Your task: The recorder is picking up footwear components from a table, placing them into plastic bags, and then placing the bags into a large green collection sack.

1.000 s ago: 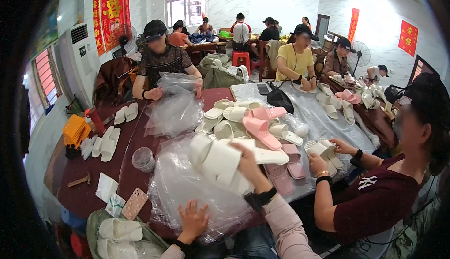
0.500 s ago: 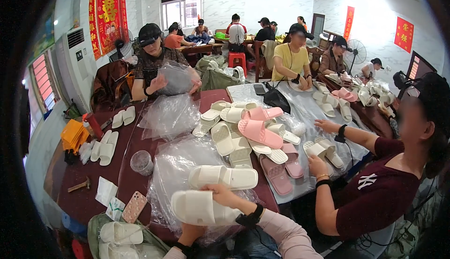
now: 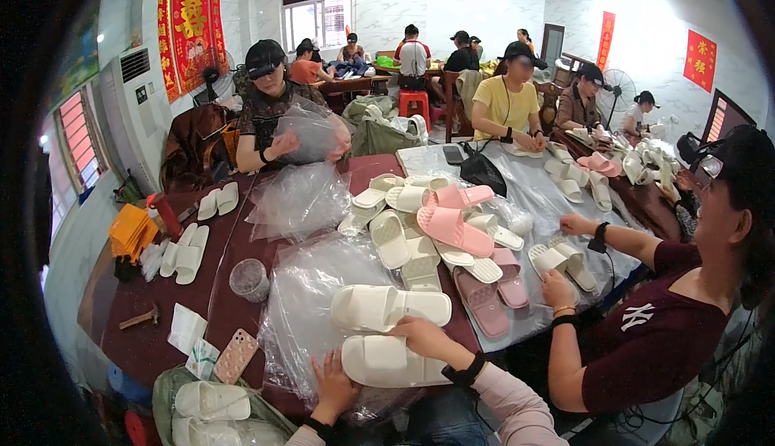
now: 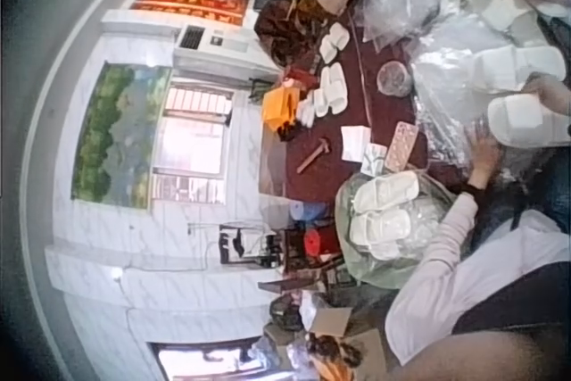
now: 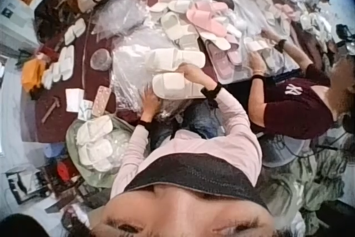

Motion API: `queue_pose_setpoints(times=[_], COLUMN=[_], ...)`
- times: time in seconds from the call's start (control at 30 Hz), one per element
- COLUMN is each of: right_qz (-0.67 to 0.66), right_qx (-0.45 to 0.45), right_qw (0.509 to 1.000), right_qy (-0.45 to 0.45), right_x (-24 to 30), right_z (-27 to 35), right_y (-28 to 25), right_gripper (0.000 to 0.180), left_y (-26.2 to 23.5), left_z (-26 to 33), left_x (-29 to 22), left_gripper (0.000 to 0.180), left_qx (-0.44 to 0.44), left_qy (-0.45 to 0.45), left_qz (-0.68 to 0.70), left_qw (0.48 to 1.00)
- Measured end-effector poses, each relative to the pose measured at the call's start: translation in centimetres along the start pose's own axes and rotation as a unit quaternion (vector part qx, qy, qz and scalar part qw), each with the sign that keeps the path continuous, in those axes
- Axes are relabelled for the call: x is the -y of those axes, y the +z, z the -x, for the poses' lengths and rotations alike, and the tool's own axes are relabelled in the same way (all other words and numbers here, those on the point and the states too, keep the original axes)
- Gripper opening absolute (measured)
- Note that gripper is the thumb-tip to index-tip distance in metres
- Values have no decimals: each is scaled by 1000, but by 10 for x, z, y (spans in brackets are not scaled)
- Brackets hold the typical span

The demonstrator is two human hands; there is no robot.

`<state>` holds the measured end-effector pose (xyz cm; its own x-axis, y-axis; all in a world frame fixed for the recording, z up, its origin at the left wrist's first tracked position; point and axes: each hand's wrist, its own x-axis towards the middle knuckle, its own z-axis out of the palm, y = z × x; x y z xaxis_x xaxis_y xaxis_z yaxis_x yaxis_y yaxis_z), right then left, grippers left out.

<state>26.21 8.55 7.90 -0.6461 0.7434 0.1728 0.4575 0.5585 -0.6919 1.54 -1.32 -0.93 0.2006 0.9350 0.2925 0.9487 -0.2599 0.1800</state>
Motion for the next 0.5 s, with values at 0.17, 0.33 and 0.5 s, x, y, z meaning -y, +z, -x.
queue_pose_setpoints(times=[0.17, 0.33, 0.5], right_qz=[113, 236, 154], right_qx=[-186, -197, -7], right_qw=[972, 945, 987], right_qy=[93, 114, 34], right_x=[16, 8, -46], right_z=[0, -3, -10], right_y=[-3, 6, 25], right_gripper=[46, 47, 57], left_y=[-6, -5, -4], left_z=[-1, 1, 5], left_x=[-2, -1, -1], left_gripper=[47, 48, 51], left_qx=[-9, -9, -7], left_qy=[12, 8, -3], left_qz=[1, -3, 16], left_qw=[1000, 1000, 1000])
